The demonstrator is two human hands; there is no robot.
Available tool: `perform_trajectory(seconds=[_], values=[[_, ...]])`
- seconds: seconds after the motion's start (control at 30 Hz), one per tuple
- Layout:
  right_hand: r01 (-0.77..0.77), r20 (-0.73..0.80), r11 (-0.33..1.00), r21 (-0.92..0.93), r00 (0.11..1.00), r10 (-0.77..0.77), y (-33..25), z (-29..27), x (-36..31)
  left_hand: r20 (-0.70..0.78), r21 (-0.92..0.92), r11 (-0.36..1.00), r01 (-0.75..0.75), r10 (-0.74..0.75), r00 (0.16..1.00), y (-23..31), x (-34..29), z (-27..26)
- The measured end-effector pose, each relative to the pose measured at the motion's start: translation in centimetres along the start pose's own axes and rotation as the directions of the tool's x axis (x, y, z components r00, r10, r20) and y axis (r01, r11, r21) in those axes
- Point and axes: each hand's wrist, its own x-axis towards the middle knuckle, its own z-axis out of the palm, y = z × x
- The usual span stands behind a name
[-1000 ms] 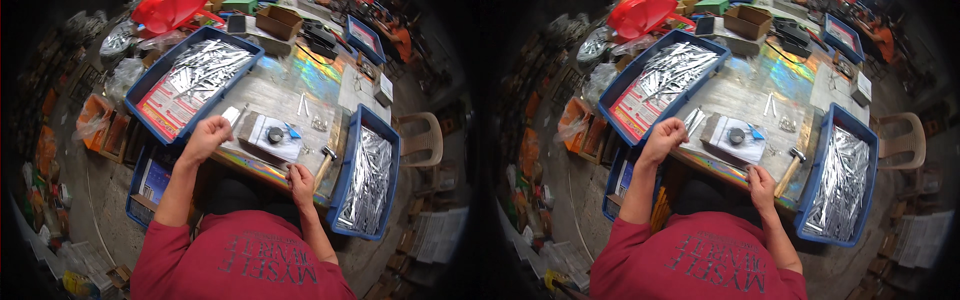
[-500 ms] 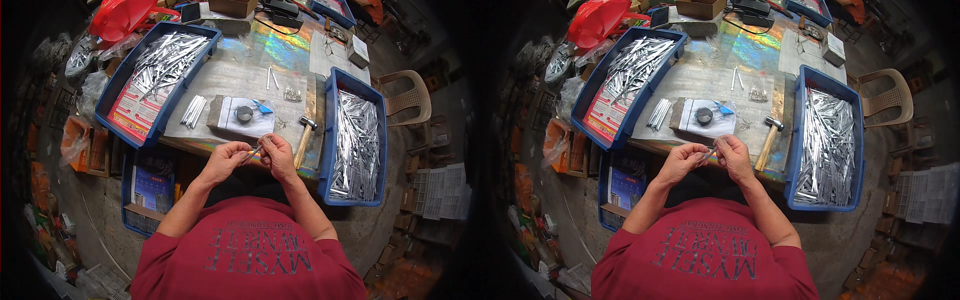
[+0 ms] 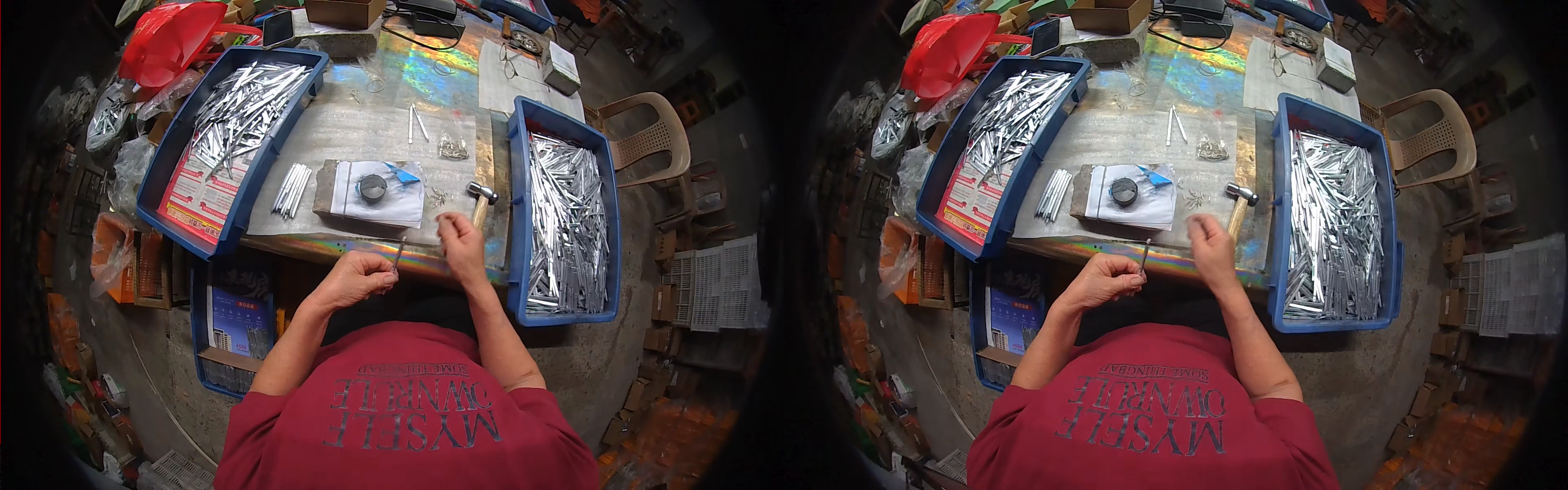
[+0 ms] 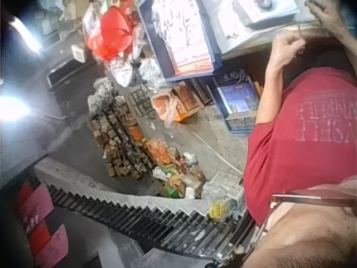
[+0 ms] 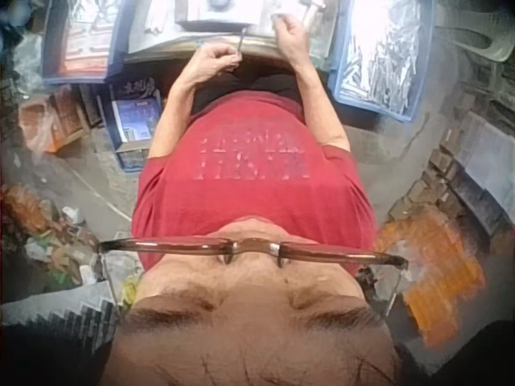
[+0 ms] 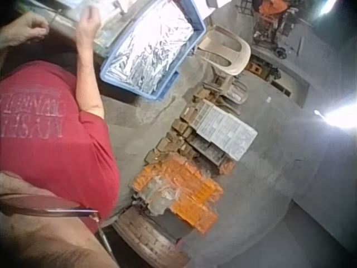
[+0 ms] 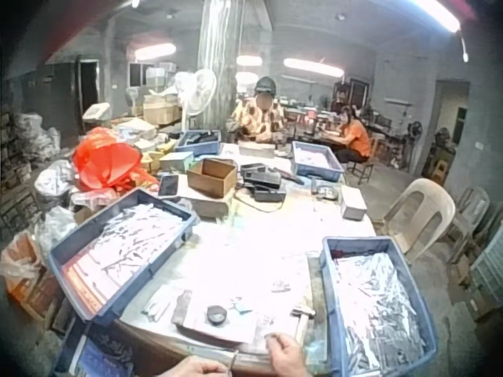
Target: The person repeatedly takes metal strips and small components from trays and assembles them by hand, occasionally hammering them against a block using a small hammer.
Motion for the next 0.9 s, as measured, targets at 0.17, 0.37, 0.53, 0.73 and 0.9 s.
perform_trajectory(seconds=[0.17, 0.37, 0.53, 0.73, 0.9], values=[[0.108, -0.213, 0.669, -0.735, 0.900, -0.380, -0.6, -1.5, 3.1, -0.007, -0.081, 0.996, -0.031, 0.030, 1.000, -0.3, 0.3, -0.3], [-0.024, -0.161, 0.423, -0.906, 0.944, -0.290, -0.1, -1.3, 6.0, -0.010, -0.086, 0.995, -0.046, 0.045, 0.999, -0.6, 0.3, -0.3], [-0.174, -0.232, 0.363, -0.916, 0.965, -0.122, -1.1, -0.5, 6.9, -0.016, -0.093, 0.994, -0.061, 0.060, 0.998, -1.1, 0.1, -0.5], [-0.151, -0.202, 0.314, -0.937, 0.970, -0.134, -0.7, -0.6, 6.7, -0.028, -0.119, 0.989, -0.090, 0.087, 0.996, -1.2, 0.2, -0.4], [0.039, -0.181, 0.544, -0.838, 0.921, -0.344, 0.7, -2.2, 5.6, -0.054, -0.146, 0.982, -0.117, 0.111, 0.992, -1.3, 0.1, -0.4]])
